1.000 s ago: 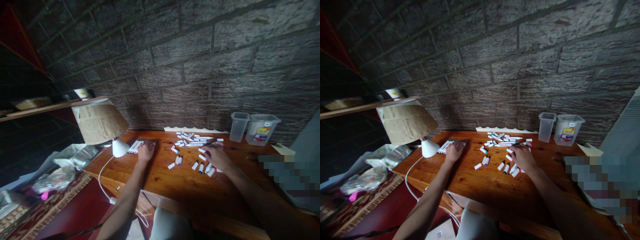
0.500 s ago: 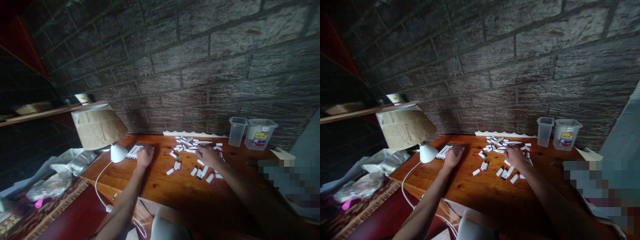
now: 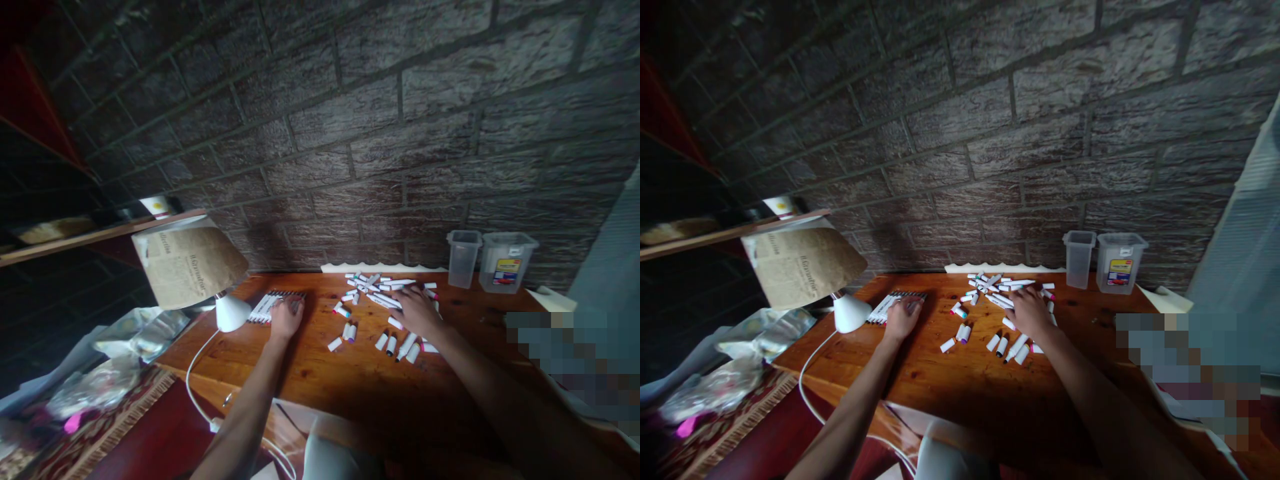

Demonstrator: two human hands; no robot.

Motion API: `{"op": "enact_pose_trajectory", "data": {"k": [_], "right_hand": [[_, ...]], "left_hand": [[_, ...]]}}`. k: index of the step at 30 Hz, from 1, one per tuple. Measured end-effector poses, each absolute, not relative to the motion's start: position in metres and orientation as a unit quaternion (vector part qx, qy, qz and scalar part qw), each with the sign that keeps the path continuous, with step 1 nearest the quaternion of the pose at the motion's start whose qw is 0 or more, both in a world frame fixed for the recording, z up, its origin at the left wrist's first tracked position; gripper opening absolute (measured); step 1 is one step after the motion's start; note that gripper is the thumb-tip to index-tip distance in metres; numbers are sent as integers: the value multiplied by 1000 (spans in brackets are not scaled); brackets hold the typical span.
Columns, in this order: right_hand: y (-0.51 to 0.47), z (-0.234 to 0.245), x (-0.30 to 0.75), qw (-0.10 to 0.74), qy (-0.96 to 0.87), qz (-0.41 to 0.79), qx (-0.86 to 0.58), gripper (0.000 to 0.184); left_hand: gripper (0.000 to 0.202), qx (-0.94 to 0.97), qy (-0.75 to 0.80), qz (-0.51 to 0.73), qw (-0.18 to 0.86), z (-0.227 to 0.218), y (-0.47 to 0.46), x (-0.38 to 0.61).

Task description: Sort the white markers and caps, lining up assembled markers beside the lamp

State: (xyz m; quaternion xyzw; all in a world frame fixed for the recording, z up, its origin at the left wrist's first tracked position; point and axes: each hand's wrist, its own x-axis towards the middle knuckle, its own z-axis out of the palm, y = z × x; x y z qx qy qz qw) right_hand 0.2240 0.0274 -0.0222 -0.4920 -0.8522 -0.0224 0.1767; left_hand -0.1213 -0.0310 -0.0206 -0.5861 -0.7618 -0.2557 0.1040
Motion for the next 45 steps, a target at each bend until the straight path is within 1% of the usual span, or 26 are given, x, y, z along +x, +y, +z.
{"op": "enact_pose_trajectory", "data": {"k": [3,8,14,21,34,40,43,45], "right_hand": [[22,-21,226,168,-852,-1,-495,32],[20,-19,229,169,-862,32,-478,25],[20,-19,228,200,-860,71,-464,19],[15,-17,230,204,-869,77,-445,30],[12,-18,231,201,-864,70,-457,36],[14,-25,228,223,-878,56,-421,37],[13,-25,228,218,-880,44,-419,39],[11,-24,227,212,-885,49,-411,37]], "left_hand": [[28,-593,-754,-264,103,-21,-31,-121],[28,-598,-744,-276,109,-20,-30,-121],[30,-624,-714,-297,110,-23,-28,-123],[31,-649,-691,-303,102,-23,-29,-121],[36,-666,-673,-307,98,-24,-28,-119],[35,-674,-670,-297,96,-26,-27,-119],[34,-676,-666,-302,89,-26,-27,-118],[33,-680,-664,-300,86,-26,-27,-117]]}}
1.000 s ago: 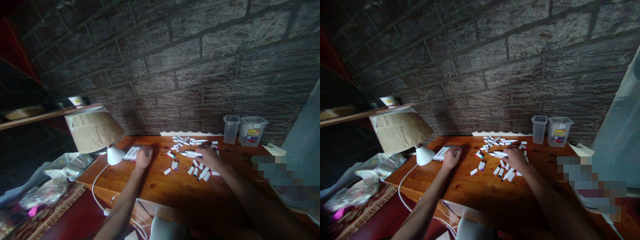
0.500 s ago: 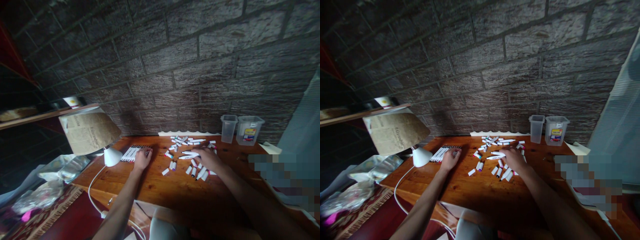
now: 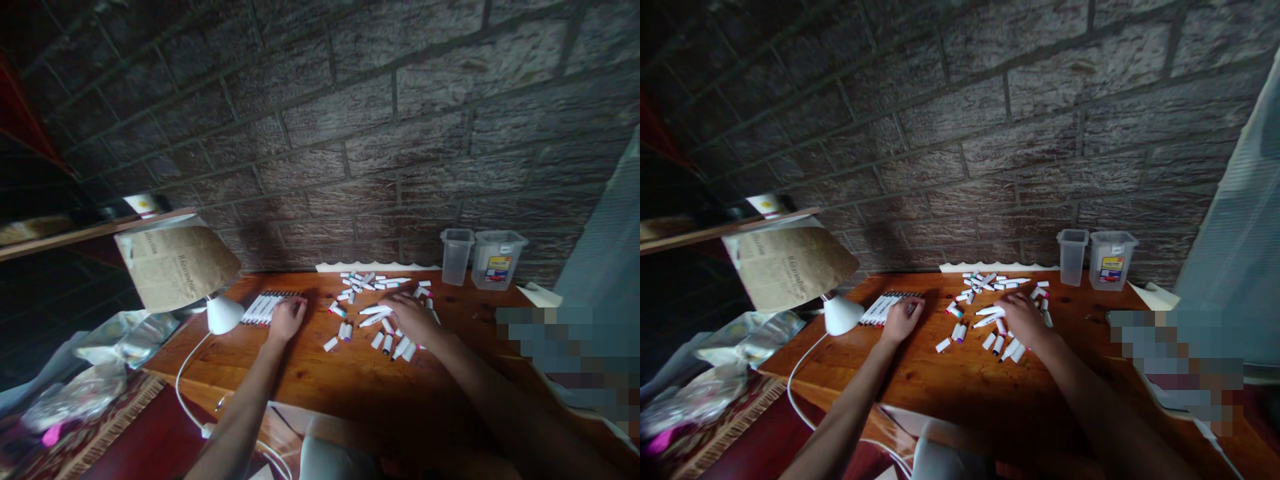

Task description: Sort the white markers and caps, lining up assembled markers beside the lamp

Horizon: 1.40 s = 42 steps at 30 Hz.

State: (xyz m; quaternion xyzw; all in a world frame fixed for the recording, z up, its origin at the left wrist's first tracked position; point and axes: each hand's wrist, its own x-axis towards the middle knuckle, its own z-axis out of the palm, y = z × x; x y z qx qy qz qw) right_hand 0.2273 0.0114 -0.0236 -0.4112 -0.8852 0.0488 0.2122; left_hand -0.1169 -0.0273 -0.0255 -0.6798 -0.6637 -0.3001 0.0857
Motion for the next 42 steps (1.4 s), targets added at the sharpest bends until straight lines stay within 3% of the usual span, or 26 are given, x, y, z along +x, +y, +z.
{"op": "enact_pose_trajectory", "data": {"k": [20,27,33,38,42], "right_hand": [[3,-8,227,230,-886,33,-401,22],[-8,-2,209,281,-893,-17,-350,24],[-18,-6,187,302,-914,-23,-271,25],[-18,-7,188,324,-899,-22,-294,25],[-21,-3,189,366,-874,-29,-317,38]], "left_hand": [[30,-700,-638,-311,81,-22,-28,-107],[30,-747,-565,-316,152,-8,-43,-74],[29,-845,-442,-267,138,-6,-50,-47],[30,-852,-450,-241,115,-12,-48,-46],[30,-828,-479,-259,132,-11,-48,-46]]}}
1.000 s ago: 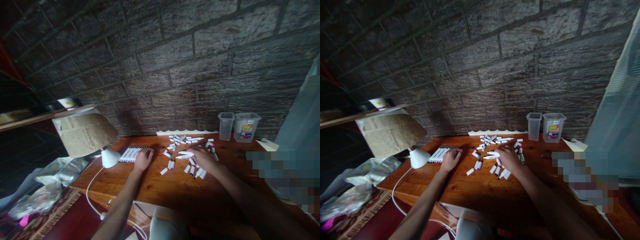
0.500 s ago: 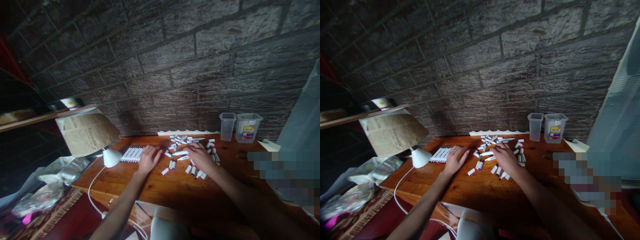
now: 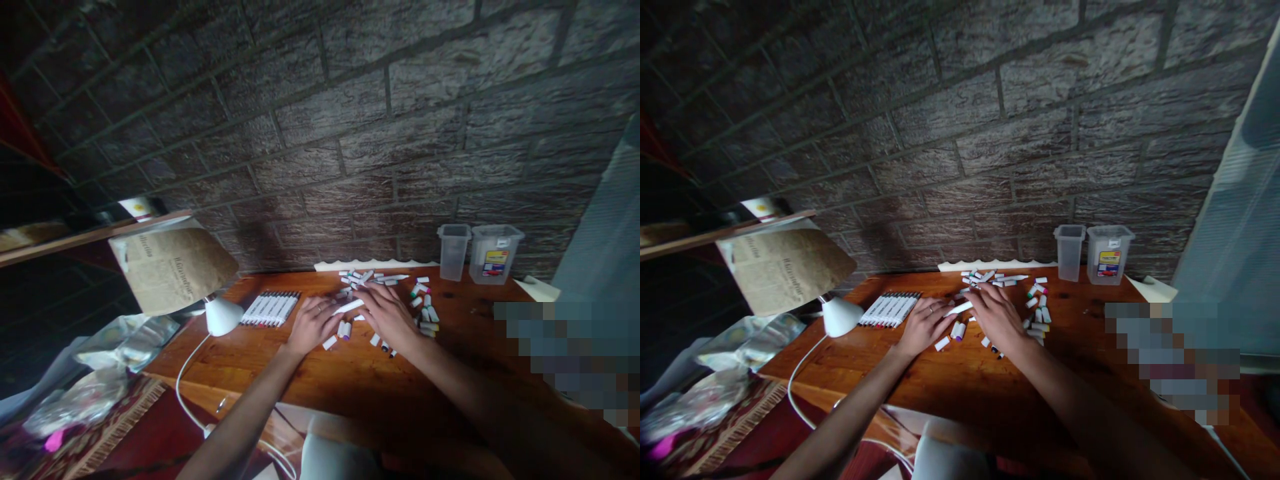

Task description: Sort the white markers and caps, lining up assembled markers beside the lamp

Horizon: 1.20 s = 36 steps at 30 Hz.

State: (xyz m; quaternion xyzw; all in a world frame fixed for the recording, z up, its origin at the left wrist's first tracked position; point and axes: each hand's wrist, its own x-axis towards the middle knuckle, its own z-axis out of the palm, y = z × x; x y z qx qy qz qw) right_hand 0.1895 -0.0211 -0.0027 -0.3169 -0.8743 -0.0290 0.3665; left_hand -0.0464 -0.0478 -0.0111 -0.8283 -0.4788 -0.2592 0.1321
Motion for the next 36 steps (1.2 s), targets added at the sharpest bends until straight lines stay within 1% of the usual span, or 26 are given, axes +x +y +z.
{"op": "enact_pose_trajectory", "data": {"k": [2,4,6,8,12,15,19,21,24,26,32,36], "right_hand": [[-22,-2,191,380,-858,-33,-345,49],[-19,-5,196,373,-846,-25,-381,55],[-13,-10,204,347,-842,-10,-413,53],[-5,-16,213,314,-847,2,-429,48],[3,-19,224,294,-842,6,-453,47],[1,-17,224,293,-843,16,-450,46],[-2,-18,219,286,-859,41,-423,45],[-1,-20,218,279,-864,48,-416,39],[1,-22,218,267,-866,59,-419,28],[1,-22,218,257,-866,71,-423,23],[0,-19,219,240,-865,89,-431,22],[1,-21,219,239,-866,104,-428,21]], "left_hand": [[30,-794,-521,-272,154,-9,-46,-51],[31,-741,-583,-281,179,-8,-44,-61],[32,-687,-638,-286,198,-8,-41,-73],[31,-649,-674,-287,205,-9,-39,-86],[22,-626,-731,-222,158,-12,-37,-103],[21,-625,-742,-193,145,-15,-37,-103],[29,-610,-742,-195,196,-18,-35,-100],[31,-599,-752,-181,207,-19,-35,-101],[28,-596,-762,-152,205,-20,-36,-102],[26,-594,-766,-139,202,-20,-37,-102],[24,-593,-777,-128,171,-19,-37,-100],[23,-592,-775,-125,182,-21,-37,-102]]}}
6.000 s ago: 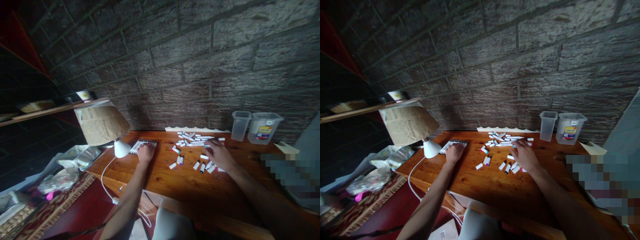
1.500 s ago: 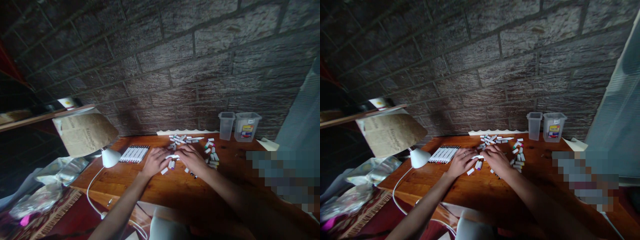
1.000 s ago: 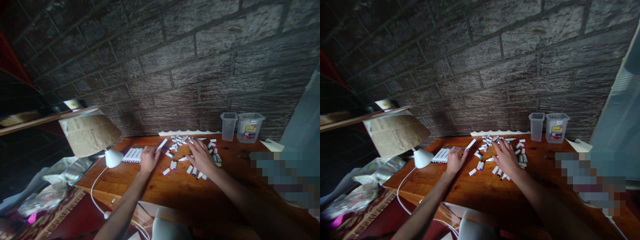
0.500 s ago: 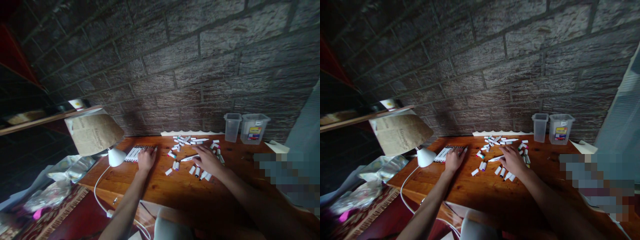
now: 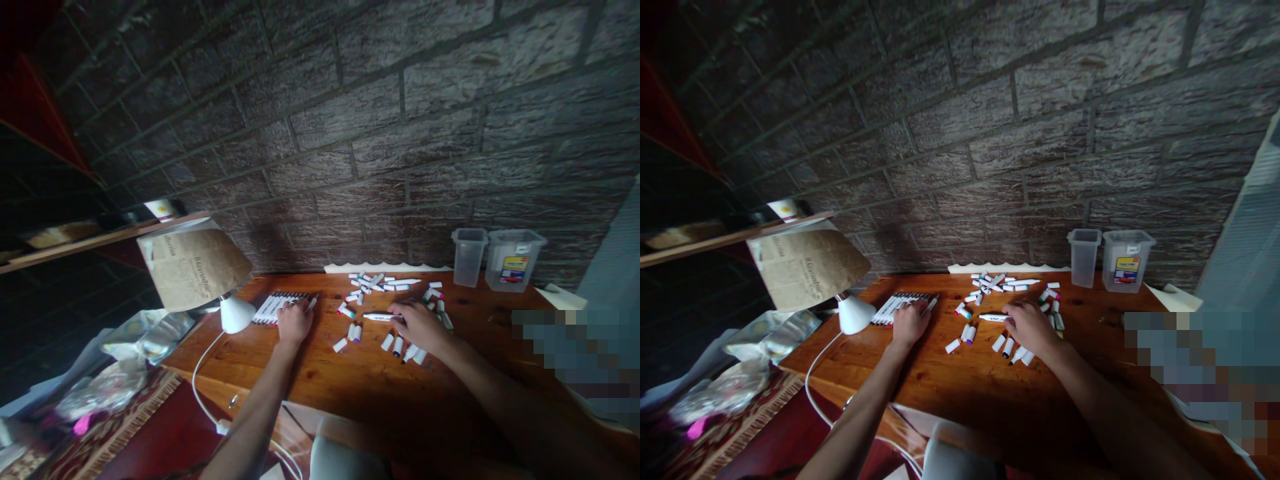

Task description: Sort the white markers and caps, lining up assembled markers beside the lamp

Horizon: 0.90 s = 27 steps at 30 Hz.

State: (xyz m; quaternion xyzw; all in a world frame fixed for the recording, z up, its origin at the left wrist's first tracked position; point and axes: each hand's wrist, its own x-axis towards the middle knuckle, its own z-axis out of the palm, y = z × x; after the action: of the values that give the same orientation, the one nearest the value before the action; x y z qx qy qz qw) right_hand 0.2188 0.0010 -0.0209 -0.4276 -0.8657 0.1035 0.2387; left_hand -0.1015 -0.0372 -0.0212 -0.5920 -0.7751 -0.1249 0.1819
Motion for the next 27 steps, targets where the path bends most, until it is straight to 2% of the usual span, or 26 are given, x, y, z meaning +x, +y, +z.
{"op": "enact_pose_trajectory", "data": {"k": [13,27], "right_hand": [[3,-24,217,261,-859,112,-425,20],[1,-28,214,248,-859,132,-428,21]], "left_hand": [[31,-557,-805,-113,172,-17,-40,-103],[29,-551,-815,-108,141,-17,-39,-105]]}}
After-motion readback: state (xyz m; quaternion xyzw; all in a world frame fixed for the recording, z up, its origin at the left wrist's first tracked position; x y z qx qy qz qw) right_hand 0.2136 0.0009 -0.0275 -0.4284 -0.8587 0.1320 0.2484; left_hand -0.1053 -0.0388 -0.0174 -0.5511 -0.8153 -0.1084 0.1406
